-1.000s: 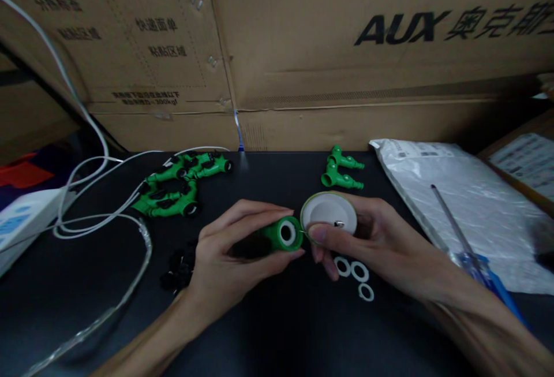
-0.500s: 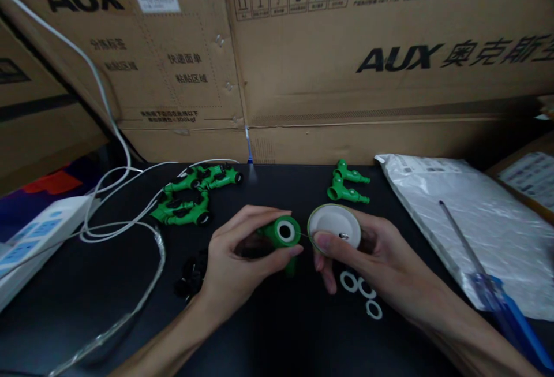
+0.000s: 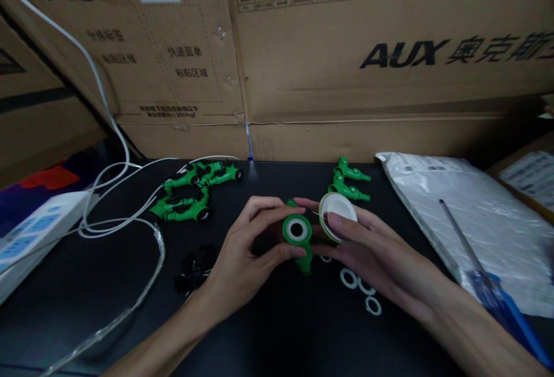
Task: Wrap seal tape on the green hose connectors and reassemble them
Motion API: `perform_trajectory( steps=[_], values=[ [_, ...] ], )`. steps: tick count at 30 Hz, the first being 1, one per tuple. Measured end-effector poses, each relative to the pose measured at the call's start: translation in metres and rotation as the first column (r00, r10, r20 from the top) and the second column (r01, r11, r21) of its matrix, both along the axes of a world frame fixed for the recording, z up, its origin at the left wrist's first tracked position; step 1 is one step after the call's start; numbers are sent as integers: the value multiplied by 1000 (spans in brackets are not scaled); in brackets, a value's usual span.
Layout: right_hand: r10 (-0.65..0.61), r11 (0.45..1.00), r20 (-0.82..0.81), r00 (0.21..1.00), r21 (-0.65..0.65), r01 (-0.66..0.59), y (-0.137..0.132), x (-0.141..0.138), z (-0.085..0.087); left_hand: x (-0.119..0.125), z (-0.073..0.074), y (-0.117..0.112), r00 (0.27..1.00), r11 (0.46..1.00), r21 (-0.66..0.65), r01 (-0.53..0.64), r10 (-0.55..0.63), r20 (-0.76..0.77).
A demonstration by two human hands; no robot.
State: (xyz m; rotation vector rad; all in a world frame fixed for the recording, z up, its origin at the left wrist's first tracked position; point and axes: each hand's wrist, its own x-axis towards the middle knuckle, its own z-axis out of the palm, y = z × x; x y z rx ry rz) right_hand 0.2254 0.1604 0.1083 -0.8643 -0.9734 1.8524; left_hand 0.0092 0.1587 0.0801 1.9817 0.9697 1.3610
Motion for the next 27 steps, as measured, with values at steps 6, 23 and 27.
perform_trajectory(
  steps=[6,23,27],
  values=[
    [-35,999,-114,993,-33,31,4,-7,-11,3,-5,-2,990,994,-64,89,-81,113],
    [-317,897,334,888,409,167,2,-8,-13,9,-3,2,992,999,-39,4,-9,-129],
    [-347,882,361,866,440,170,3,-9,-12,10,-5,2,989,997,-50,-61,53,-134]
  ],
)
